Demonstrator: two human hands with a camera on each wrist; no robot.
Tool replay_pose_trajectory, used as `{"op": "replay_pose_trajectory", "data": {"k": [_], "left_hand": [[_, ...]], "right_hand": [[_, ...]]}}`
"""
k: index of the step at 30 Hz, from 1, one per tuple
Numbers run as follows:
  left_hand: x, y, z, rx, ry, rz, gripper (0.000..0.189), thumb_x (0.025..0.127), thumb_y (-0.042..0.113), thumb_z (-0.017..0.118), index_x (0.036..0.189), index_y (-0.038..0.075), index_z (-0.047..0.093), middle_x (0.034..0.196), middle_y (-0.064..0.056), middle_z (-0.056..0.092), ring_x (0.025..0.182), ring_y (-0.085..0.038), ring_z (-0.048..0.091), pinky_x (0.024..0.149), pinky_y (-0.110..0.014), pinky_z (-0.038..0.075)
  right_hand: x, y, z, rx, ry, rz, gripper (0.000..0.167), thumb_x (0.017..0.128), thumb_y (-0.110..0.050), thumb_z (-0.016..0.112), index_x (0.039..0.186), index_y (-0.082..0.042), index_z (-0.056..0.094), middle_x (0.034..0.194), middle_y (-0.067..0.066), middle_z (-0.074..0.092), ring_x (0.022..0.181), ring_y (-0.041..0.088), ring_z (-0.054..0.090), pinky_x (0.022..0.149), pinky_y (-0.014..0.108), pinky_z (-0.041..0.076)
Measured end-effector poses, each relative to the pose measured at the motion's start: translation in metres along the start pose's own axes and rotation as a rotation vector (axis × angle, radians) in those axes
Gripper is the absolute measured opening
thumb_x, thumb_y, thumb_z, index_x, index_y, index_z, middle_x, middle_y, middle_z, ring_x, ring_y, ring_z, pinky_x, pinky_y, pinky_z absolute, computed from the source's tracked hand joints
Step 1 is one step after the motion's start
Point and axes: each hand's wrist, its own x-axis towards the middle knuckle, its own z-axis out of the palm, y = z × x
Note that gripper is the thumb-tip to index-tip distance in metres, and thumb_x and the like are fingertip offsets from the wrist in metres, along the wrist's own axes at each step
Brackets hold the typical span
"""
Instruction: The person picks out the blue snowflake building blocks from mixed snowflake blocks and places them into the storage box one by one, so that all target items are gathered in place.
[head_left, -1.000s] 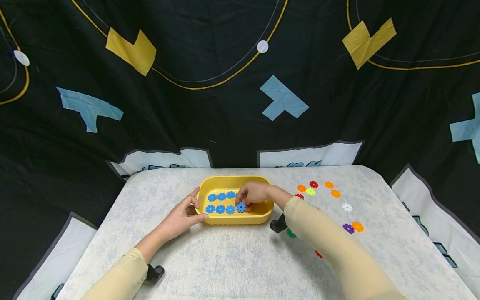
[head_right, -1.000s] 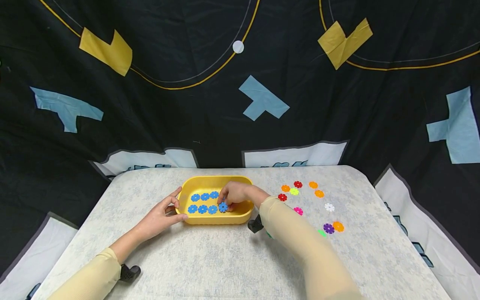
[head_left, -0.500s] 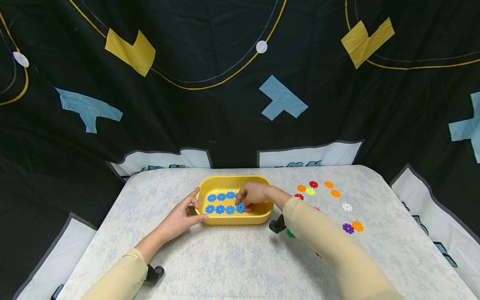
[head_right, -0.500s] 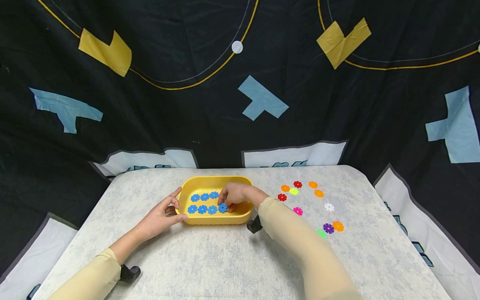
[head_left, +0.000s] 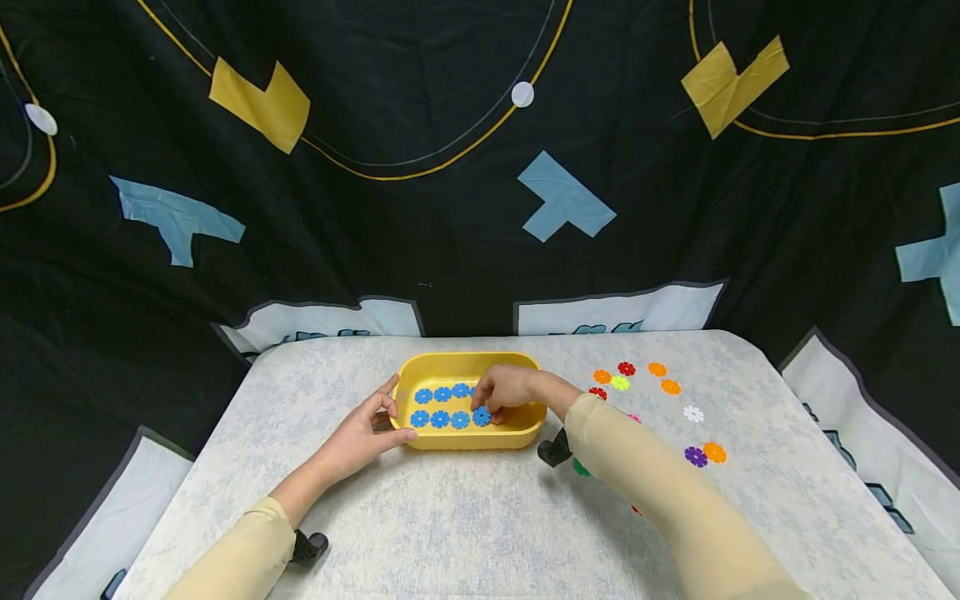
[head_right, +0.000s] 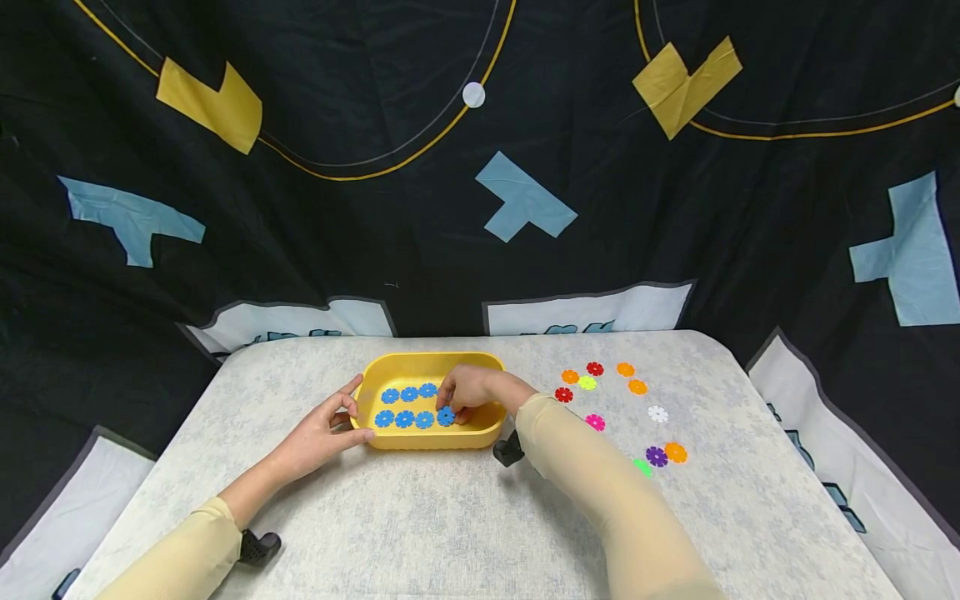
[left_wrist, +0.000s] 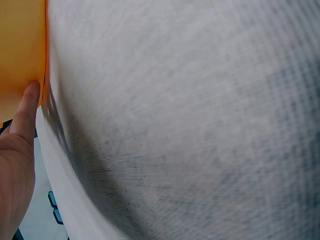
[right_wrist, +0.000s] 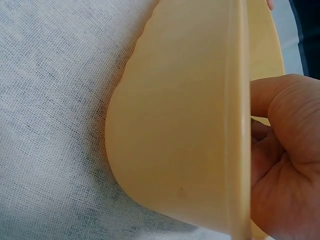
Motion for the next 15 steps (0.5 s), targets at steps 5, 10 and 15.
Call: {"op": "replay_pose_trajectory", "data": {"k": [5, 10, 15], "left_hand": [[0.0, 0.0005, 0.0005, -0.011, -0.001, 0.0, 0.05, 0.084, 0.034, 0.086, 0.102, 0.007, 0.048, 0.171, -0.001, 0.015, 0.125, -0.034, 0.059, 0.108, -0.046, 0.044], [-0.0009, 0.0023, 0.0011, -0.027, 0.001, 0.006, 0.049, 0.085, 0.03, 0.086, 0.103, 0.006, 0.048, 0.171, -0.002, 0.015, 0.126, -0.037, 0.059, 0.108, -0.048, 0.043], [-0.0019, 0.0043, 0.0009, -0.035, -0.002, 0.009, 0.049, 0.085, 0.029, 0.086, 0.103, 0.005, 0.048, 0.171, -0.002, 0.015, 0.125, -0.037, 0.059, 0.107, -0.049, 0.044]], "right_hand": [[-0.0009, 0.0002, -0.0006, 0.012, -0.004, 0.0, 0.02, 0.096, 0.007, 0.063, 0.11, -0.002, 0.074, 0.1, 0.013, 0.068, 0.072, 0.019, 0.062, 0.071, 0.027, 0.057], [-0.0018, -0.0001, -0.0019, 0.005, 0.004, 0.012, 0.021, 0.096, 0.006, 0.063, 0.111, -0.004, 0.074, 0.1, 0.011, 0.068, 0.074, 0.019, 0.062, 0.072, 0.026, 0.056], [-0.0028, -0.0007, -0.0032, -0.001, 0.006, 0.016, 0.022, 0.096, 0.006, 0.062, 0.111, -0.004, 0.074, 0.101, 0.012, 0.068, 0.075, 0.019, 0.062, 0.075, 0.029, 0.057]]}}
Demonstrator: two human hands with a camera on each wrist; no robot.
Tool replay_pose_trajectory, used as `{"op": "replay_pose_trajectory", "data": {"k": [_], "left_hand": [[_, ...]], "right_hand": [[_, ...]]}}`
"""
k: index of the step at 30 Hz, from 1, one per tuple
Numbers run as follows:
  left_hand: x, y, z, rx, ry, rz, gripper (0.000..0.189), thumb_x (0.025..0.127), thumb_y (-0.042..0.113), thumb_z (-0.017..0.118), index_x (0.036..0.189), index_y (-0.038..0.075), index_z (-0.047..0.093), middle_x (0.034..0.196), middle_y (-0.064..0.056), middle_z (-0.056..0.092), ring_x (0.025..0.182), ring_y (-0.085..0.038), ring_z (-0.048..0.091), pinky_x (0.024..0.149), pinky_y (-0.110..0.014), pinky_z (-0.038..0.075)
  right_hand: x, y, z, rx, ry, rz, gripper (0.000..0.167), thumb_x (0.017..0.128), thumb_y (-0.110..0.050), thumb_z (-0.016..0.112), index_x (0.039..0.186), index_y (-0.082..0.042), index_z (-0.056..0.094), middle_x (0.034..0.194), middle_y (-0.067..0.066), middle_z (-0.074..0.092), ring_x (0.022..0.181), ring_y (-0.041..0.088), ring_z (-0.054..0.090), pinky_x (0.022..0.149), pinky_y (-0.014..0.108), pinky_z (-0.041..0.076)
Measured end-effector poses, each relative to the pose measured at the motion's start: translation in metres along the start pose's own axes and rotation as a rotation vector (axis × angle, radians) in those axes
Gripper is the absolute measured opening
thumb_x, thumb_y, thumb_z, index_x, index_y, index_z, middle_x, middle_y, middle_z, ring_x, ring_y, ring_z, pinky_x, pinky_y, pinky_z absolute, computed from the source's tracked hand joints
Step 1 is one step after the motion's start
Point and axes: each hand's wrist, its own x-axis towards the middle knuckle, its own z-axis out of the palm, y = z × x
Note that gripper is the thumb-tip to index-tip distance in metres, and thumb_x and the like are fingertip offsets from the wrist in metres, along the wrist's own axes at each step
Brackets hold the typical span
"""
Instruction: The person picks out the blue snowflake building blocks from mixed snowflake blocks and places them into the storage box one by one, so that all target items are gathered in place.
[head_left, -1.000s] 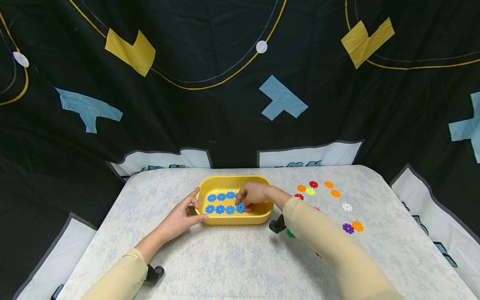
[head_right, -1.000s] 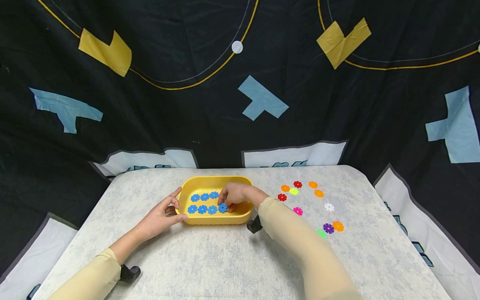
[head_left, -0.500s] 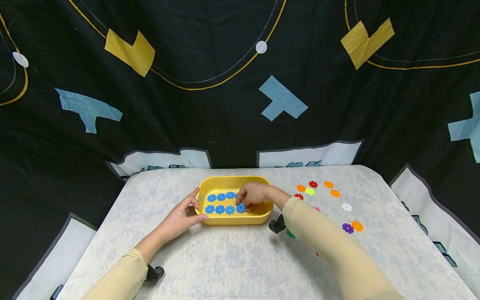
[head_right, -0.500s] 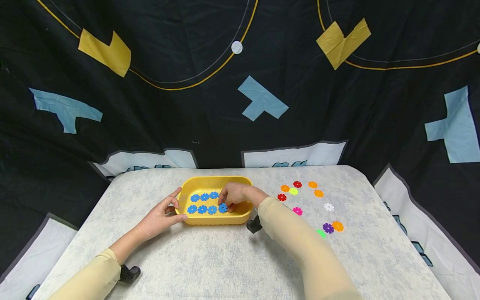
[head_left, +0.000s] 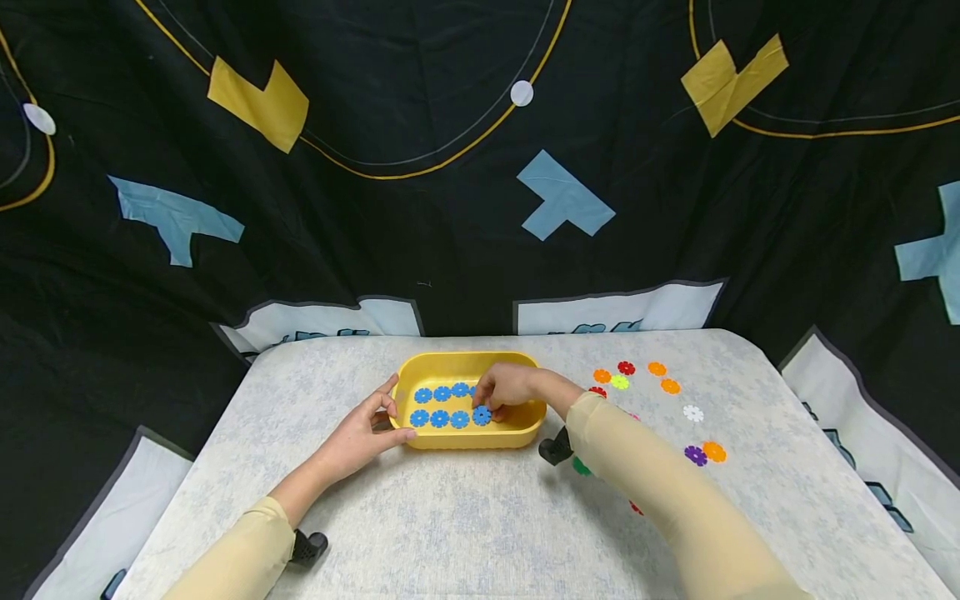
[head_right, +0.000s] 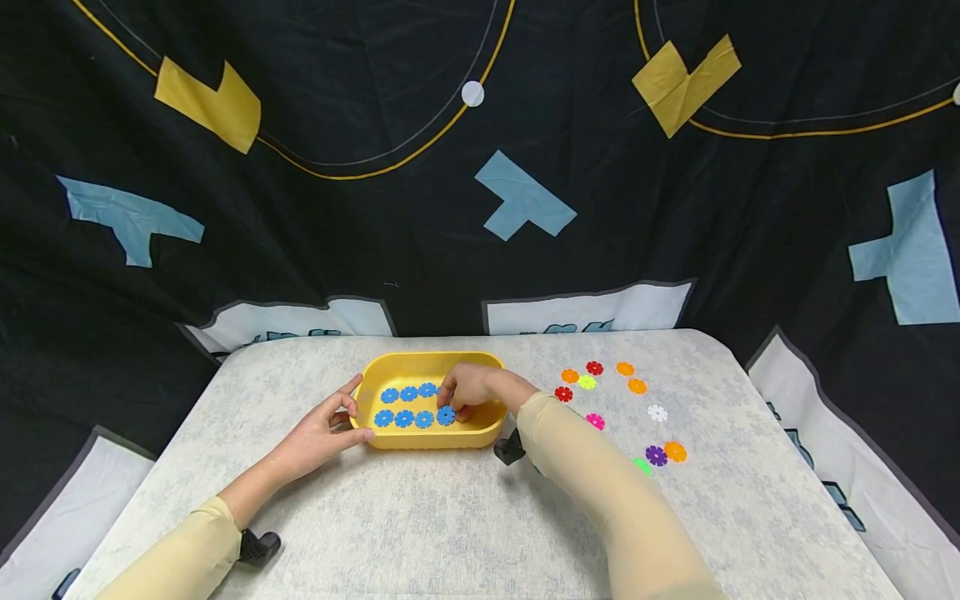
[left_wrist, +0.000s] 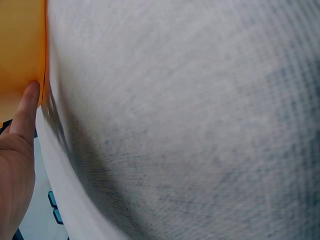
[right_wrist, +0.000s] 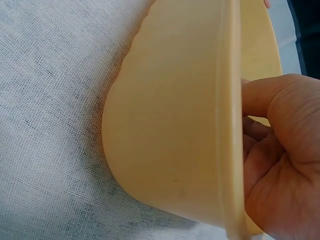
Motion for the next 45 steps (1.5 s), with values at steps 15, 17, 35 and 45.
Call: {"op": "replay_pose_trajectory", "data": {"k": [15, 17, 35, 45], "left_hand": [[0.0, 0.0, 0.0, 0.001, -0.003, 0.007, 0.048, 0.085, 0.03, 0.086, 0.103, 0.005, 0.048, 0.171, -0.003, 0.015, 0.126, -0.037, 0.058, 0.108, -0.05, 0.043], [0.0, 0.001, 0.0, 0.001, -0.001, 0.005, 0.048, 0.086, 0.03, 0.086, 0.103, 0.005, 0.048, 0.171, -0.003, 0.015, 0.126, -0.037, 0.059, 0.108, -0.05, 0.043], [0.003, -0.004, -0.001, 0.043, 0.01, -0.011, 0.05, 0.085, 0.035, 0.085, 0.103, 0.007, 0.048, 0.171, -0.003, 0.015, 0.128, -0.037, 0.057, 0.11, -0.048, 0.041], [0.002, -0.005, 0.0, 0.023, 0.004, 0.012, 0.048, 0.086, 0.033, 0.085, 0.103, 0.007, 0.048, 0.171, -0.005, 0.015, 0.125, -0.038, 0.059, 0.108, -0.05, 0.043]], "right_hand": [[-0.005, -0.001, -0.008, 0.011, -0.021, -0.037, 0.023, 0.098, 0.005, 0.06, 0.118, 0.003, 0.07, 0.104, 0.019, 0.07, 0.08, 0.022, 0.066, 0.079, 0.03, 0.058], [-0.007, -0.001, -0.01, 0.012, -0.017, -0.039, 0.024, 0.098, 0.004, 0.06, 0.12, 0.003, 0.07, 0.106, 0.019, 0.07, 0.082, 0.023, 0.067, 0.08, 0.03, 0.058], [-0.036, -0.016, -0.036, 0.037, 0.008, -0.093, 0.025, 0.1, 0.0, 0.06, 0.124, -0.001, 0.069, 0.11, 0.021, 0.067, 0.102, 0.036, 0.071, 0.088, 0.037, 0.057], [-0.066, -0.003, -0.055, 0.09, 0.081, -0.103, 0.023, 0.101, -0.003, 0.061, 0.122, -0.004, 0.069, 0.107, 0.012, 0.067, 0.097, 0.028, 0.067, 0.09, 0.039, 0.057]]}}
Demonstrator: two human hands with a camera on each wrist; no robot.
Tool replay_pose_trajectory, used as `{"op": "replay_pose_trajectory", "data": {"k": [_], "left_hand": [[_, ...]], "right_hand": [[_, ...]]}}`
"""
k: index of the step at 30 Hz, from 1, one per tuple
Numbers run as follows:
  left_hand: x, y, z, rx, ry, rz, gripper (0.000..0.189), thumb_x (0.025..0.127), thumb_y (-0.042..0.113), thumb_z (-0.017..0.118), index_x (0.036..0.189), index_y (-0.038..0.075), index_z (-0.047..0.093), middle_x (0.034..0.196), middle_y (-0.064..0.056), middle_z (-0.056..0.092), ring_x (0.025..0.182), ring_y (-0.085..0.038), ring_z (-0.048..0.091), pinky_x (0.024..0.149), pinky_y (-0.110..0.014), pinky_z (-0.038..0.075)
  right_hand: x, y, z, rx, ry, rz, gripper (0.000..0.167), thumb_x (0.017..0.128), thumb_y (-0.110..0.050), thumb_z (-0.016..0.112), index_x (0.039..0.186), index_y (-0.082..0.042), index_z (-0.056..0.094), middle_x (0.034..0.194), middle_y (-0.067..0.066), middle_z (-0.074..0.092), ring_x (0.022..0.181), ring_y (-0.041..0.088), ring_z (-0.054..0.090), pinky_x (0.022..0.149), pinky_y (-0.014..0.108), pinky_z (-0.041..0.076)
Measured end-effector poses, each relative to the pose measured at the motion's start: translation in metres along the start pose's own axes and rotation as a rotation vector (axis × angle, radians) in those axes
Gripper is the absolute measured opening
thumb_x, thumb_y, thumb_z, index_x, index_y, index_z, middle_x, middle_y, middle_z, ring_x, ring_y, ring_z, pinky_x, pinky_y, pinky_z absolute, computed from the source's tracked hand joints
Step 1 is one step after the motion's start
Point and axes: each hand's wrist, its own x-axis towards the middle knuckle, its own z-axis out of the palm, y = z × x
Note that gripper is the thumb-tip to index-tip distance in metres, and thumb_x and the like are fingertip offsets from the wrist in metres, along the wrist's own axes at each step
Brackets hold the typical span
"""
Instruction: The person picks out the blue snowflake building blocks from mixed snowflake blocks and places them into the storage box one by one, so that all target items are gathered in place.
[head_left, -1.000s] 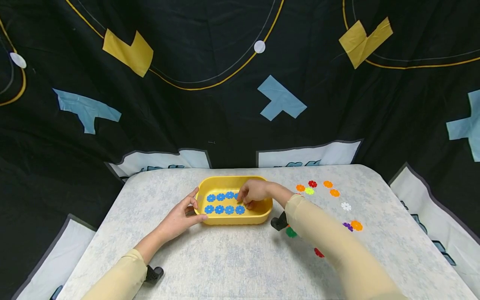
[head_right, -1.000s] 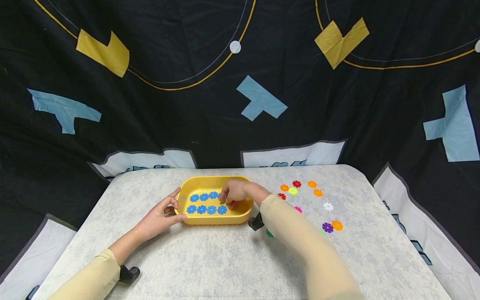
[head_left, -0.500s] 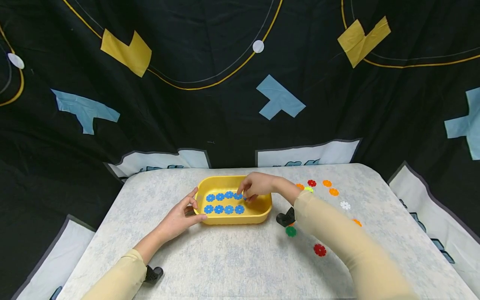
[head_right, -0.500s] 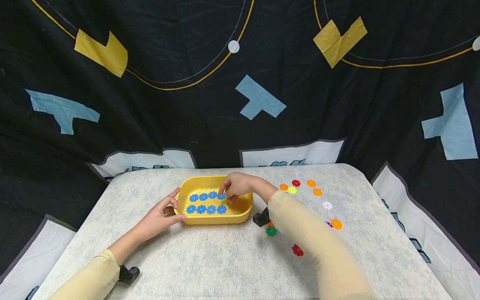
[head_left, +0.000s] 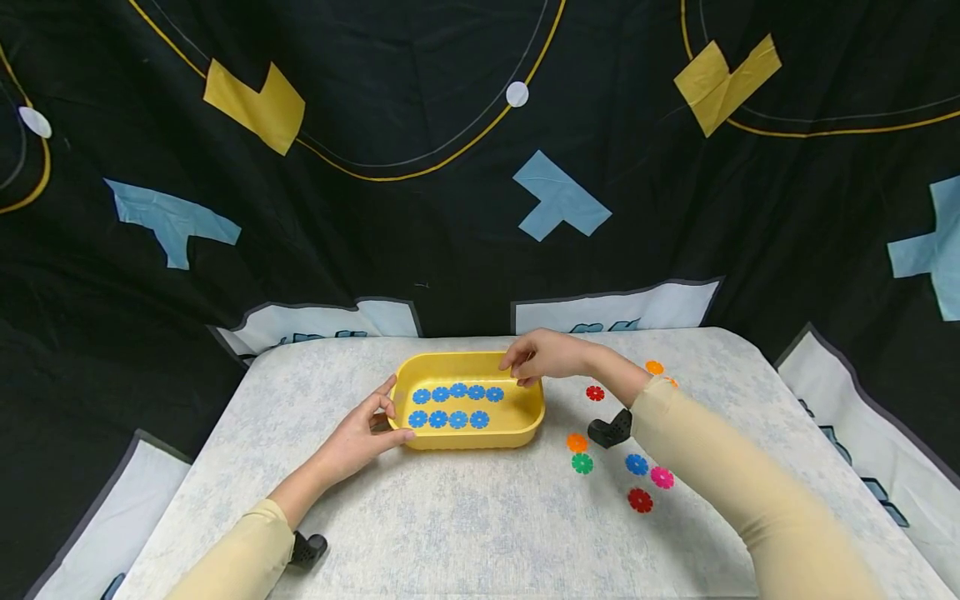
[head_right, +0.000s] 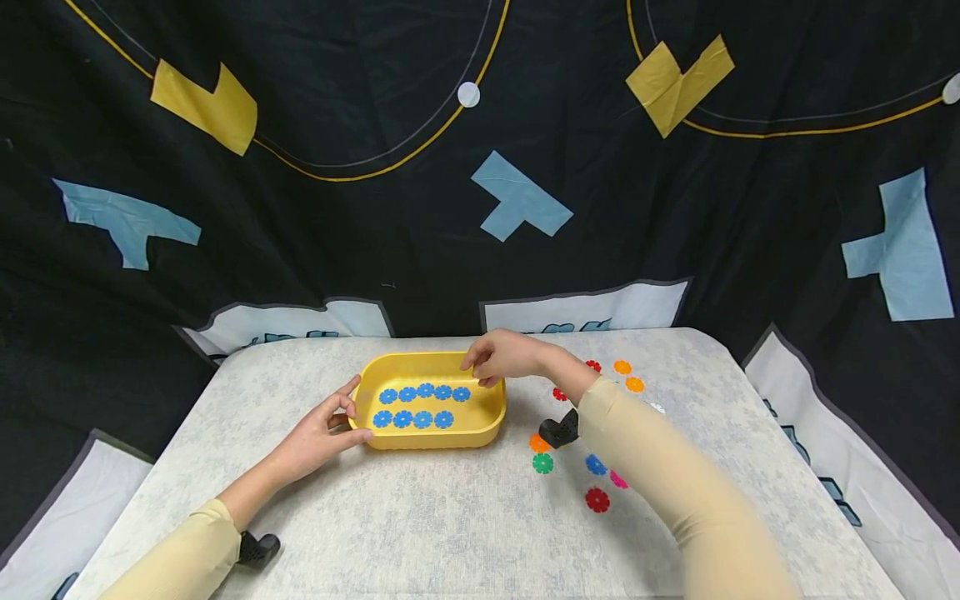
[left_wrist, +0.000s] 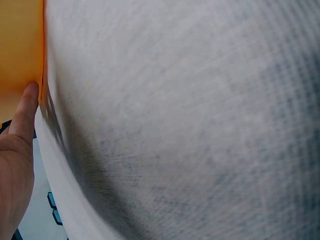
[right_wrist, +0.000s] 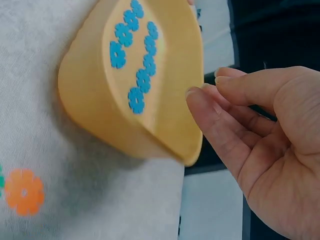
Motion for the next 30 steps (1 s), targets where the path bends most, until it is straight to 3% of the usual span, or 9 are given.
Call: {"op": "replay_pose_trajectory", "data": {"k": [9, 16, 30], "left_hand": [[0.0, 0.002, 0.0, 0.021, -0.001, -0.023, 0.051, 0.084, 0.039, 0.085, 0.103, 0.009, 0.048, 0.17, 0.002, 0.016, 0.122, -0.032, 0.062, 0.105, -0.044, 0.046], [0.0, 0.003, -0.001, 0.023, 0.007, -0.028, 0.049, 0.084, 0.037, 0.086, 0.101, 0.011, 0.047, 0.17, -0.001, 0.016, 0.124, -0.033, 0.06, 0.106, -0.046, 0.045], [0.0, 0.001, 0.001, 0.027, 0.006, -0.023, 0.048, 0.086, 0.035, 0.084, 0.102, 0.01, 0.047, 0.17, -0.002, 0.016, 0.124, -0.034, 0.06, 0.107, -0.048, 0.043]], "right_hand": [[-0.038, 0.019, -0.018, -0.007, 0.089, 0.006, 0.025, 0.1, -0.004, 0.063, 0.125, -0.002, 0.067, 0.11, 0.016, 0.067, 0.094, 0.027, 0.066, 0.088, 0.036, 0.057], [-0.061, 0.037, -0.028, -0.018, 0.13, 0.019, 0.025, 0.1, -0.007, 0.062, 0.125, -0.005, 0.067, 0.108, 0.009, 0.068, 0.097, 0.03, 0.066, 0.089, 0.04, 0.057], [-0.09, 0.062, -0.031, 0.033, 0.166, 0.074, 0.026, 0.099, -0.012, 0.066, 0.125, -0.008, 0.068, 0.113, 0.01, 0.069, 0.099, 0.03, 0.067, 0.089, 0.04, 0.056]]}}
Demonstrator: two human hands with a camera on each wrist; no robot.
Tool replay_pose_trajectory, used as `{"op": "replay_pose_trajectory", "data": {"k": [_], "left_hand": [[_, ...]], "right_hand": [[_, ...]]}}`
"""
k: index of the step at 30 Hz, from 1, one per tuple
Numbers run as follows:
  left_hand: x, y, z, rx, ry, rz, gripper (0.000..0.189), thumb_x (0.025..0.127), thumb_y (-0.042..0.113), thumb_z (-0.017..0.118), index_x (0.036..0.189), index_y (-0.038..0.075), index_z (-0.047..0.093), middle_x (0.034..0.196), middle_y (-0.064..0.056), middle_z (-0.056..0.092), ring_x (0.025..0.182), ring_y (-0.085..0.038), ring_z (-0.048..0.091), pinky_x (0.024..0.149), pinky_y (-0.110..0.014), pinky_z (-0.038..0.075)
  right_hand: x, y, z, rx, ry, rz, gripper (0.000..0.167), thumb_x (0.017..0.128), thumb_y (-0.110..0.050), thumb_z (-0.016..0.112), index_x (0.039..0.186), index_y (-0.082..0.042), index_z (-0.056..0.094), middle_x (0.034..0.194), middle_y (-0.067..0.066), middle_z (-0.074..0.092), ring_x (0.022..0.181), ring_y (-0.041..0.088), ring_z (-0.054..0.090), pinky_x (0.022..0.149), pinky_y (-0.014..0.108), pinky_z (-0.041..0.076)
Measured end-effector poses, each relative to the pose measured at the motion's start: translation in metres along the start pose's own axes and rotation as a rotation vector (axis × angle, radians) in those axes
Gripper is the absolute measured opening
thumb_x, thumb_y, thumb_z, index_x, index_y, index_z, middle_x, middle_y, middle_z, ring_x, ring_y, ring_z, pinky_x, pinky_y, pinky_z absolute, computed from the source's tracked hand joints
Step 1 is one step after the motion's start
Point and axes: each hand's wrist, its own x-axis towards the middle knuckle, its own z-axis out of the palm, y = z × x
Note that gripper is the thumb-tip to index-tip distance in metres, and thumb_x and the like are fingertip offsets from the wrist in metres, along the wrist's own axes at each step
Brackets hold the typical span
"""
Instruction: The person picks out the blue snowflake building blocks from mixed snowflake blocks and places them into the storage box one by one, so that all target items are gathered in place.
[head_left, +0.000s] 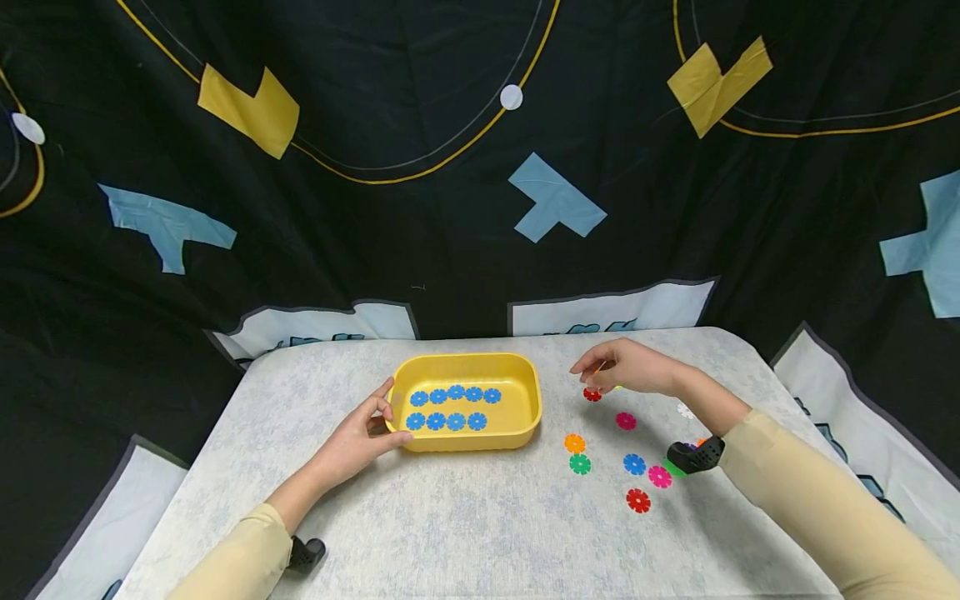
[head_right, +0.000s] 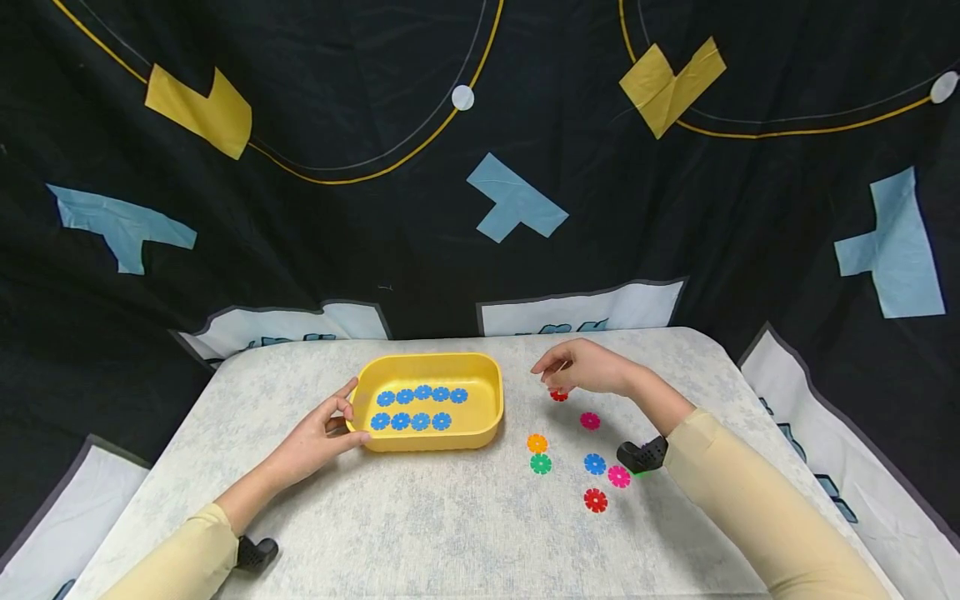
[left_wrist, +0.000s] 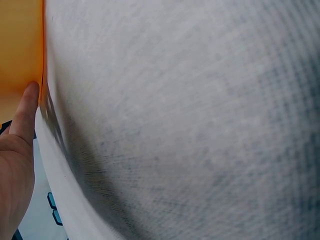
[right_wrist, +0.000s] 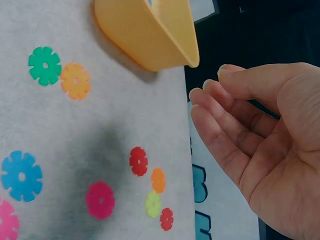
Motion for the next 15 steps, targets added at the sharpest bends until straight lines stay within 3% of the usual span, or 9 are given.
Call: {"op": "replay_pose_trajectory", "data": {"k": [9, 15], "left_hand": [[-0.002, 0.002, 0.001, -0.005, 0.0, 0.008, 0.045, 0.088, 0.031, 0.083, 0.102, 0.009, 0.046, 0.17, -0.005, 0.016, 0.122, -0.034, 0.061, 0.107, -0.051, 0.043], [-0.002, 0.003, 0.001, -0.001, 0.001, 0.001, 0.046, 0.088, 0.031, 0.083, 0.101, 0.009, 0.046, 0.171, -0.006, 0.016, 0.124, -0.035, 0.06, 0.108, -0.05, 0.042]], "right_hand": [[-0.015, 0.02, 0.006, 0.018, 0.002, 0.022, 0.029, 0.098, -0.01, 0.066, 0.126, -0.003, 0.066, 0.114, 0.015, 0.068, 0.104, 0.039, 0.061, 0.095, 0.05, 0.053], [-0.018, 0.026, 0.007, -0.002, 0.012, 0.031, 0.031, 0.097, -0.012, 0.068, 0.127, -0.003, 0.067, 0.116, 0.018, 0.065, 0.098, 0.032, 0.06, 0.089, 0.047, 0.054]]}}
